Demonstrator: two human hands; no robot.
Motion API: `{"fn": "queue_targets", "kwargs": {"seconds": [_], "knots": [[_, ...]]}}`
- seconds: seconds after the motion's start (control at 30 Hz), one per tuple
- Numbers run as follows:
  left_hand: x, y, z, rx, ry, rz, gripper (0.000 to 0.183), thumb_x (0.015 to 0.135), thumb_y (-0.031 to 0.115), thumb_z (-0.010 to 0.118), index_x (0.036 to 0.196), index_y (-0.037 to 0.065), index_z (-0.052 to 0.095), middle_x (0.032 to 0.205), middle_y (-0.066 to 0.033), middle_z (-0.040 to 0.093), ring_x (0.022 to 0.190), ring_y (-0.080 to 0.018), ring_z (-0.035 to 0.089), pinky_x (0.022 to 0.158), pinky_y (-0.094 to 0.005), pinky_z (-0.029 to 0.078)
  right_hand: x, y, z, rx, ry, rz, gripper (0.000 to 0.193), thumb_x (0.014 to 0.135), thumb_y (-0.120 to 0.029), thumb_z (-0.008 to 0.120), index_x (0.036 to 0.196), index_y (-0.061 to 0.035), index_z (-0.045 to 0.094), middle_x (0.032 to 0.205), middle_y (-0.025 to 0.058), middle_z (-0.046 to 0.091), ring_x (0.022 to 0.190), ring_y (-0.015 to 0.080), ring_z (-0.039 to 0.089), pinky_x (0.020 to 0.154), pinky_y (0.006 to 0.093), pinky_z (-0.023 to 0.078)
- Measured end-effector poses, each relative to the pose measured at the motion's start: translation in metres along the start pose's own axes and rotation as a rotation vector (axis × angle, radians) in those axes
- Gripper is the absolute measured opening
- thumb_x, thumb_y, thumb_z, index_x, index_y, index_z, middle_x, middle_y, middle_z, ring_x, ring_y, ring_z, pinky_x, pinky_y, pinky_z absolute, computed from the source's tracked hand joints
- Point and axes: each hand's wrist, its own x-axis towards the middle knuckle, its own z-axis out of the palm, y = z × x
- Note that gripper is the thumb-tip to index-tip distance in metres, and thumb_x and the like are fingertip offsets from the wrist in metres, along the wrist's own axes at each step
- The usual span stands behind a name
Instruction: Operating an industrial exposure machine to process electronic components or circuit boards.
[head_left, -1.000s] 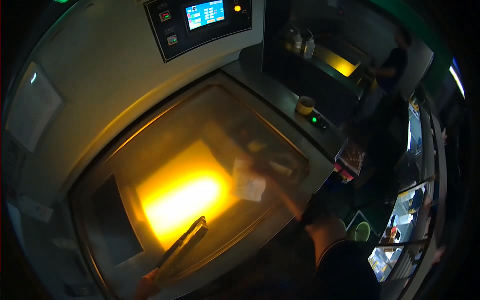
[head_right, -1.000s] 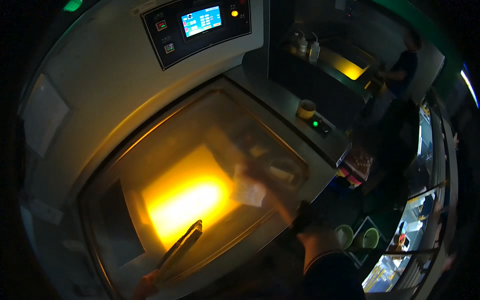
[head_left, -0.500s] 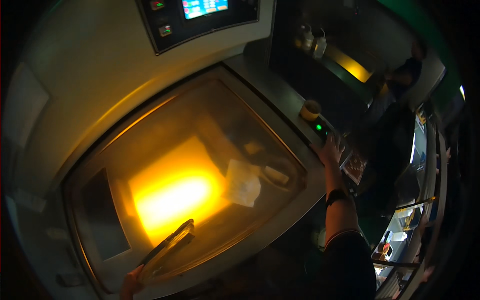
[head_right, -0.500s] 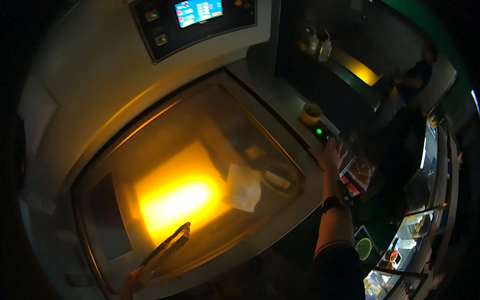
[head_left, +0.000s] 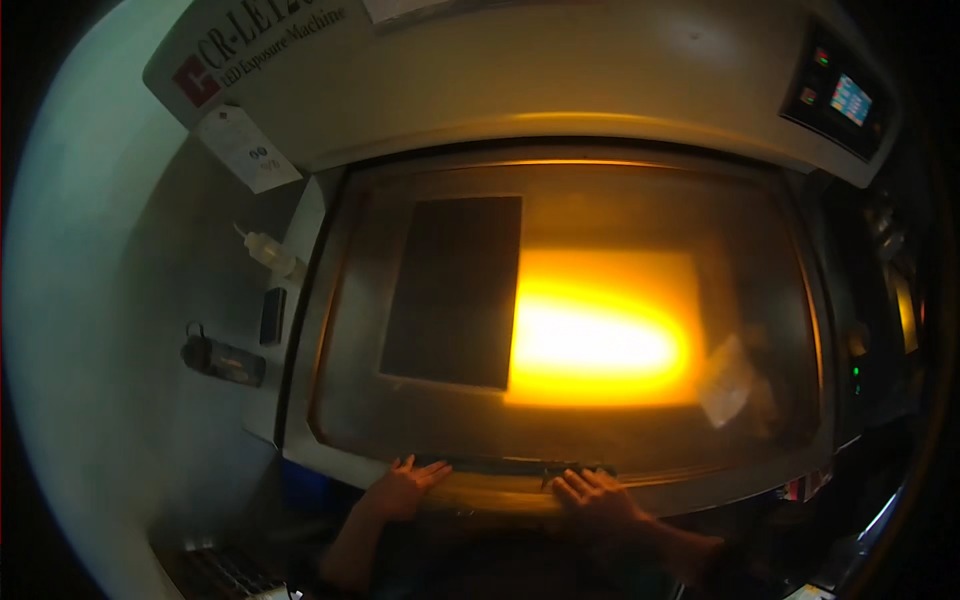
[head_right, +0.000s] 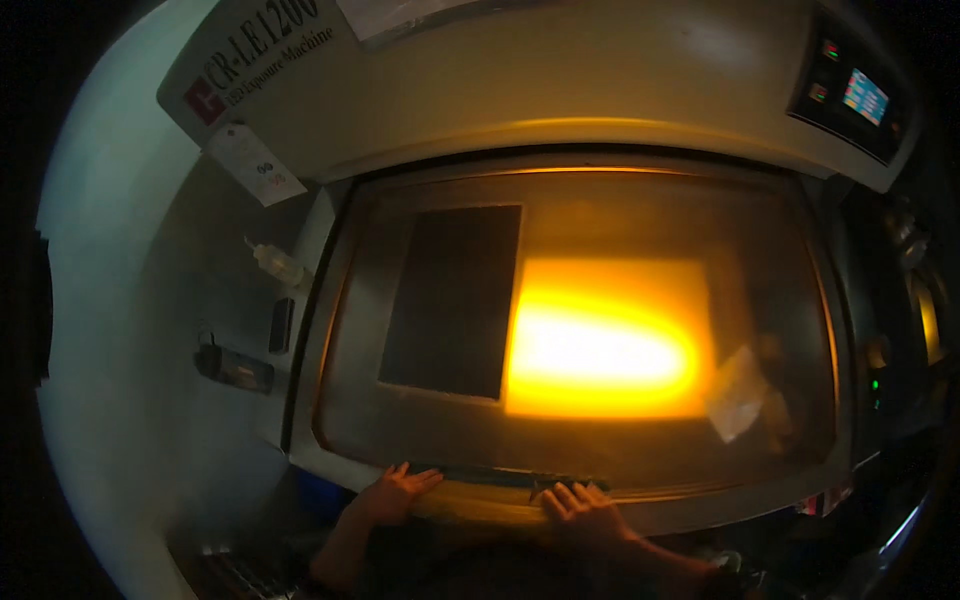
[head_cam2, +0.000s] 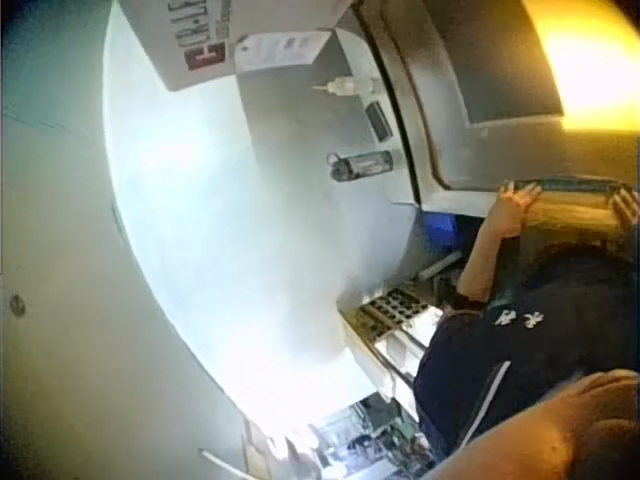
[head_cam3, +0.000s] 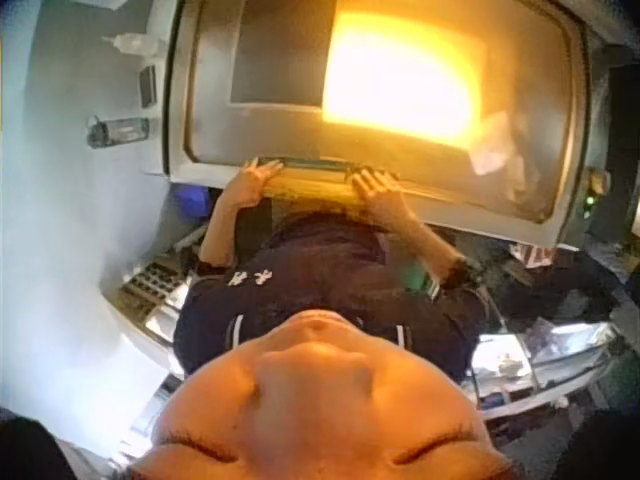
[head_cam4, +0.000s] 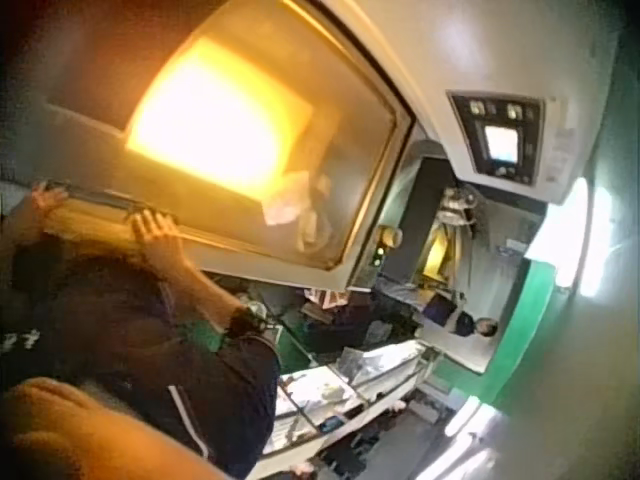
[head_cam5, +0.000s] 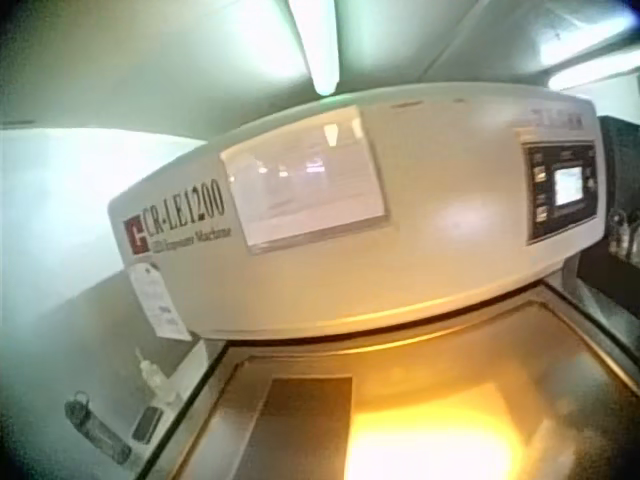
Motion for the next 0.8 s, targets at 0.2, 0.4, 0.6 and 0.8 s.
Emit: {"fn": "queue_targets", "kwargs": {"seconds": [0.2,0.4,0.6,0.8], "knots": [[0.058,-0.201,-0.057,0.003,0.207,0.214,0.065,0.083,0.018,0.065,0.144,0.016,0.044,0.148,-0.0064,0.045,0.135,-0.0311,0.043,0.113,-0.051,0.03,0.193,0.01,-0.008,-0.047,0.065,0.067,0.056,0.079,-0.021,0.066,0.131,-0.0065,0.054,0.134,0.0168,0.053,0.123,0.036,0.052,0.095,0.047,0.05],[0.3,-0.289,-0.175,0.167,0.628,-0.029,0.062,0.083,0.0,0.059,0.141,0.02,0.048,0.145,-0.0106,0.047,0.133,-0.0373,0.042,0.114,-0.0526,0.031,0.396,0.2,-0.004,-0.367,0.255,0.396,0.053,0.09,-0.021,0.055,0.142,-0.0223,0.047,0.148,0.0046,0.044,0.137,0.0311,0.039,0.113,0.0506,0.031],[0.427,-0.326,-0.25,-0.168,0.528,-0.26,0.066,0.082,-0.011,0.053,0.141,0.018,0.047,0.144,-0.0146,0.047,0.13,-0.039,0.045,0.109,-0.0475,0.04,0.482,0.326,-0.056,-0.353,0.09,0.442,0.077,0.079,-0.003,0.061,0.146,-0.0311,0.039,0.152,-0.0048,0.039,0.137,0.0266,0.041,0.11,0.0486,0.037],[0.451,-0.329,-0.312,-0.409,0.283,-0.118,0.065,0.08,-0.011,0.053,0.14,0.013,0.048,0.137,-0.0136,0.055,0.131,-0.0359,0.045,0.11,-0.0441,0.04,0.507,0.374,-0.069,-0.462,0.278,0.313,0.069,0.077,-0.006,0.065,0.141,-0.0267,0.046,0.145,0.002,0.048,0.125,0.0293,0.052,0.102,0.0471,0.045]]}}
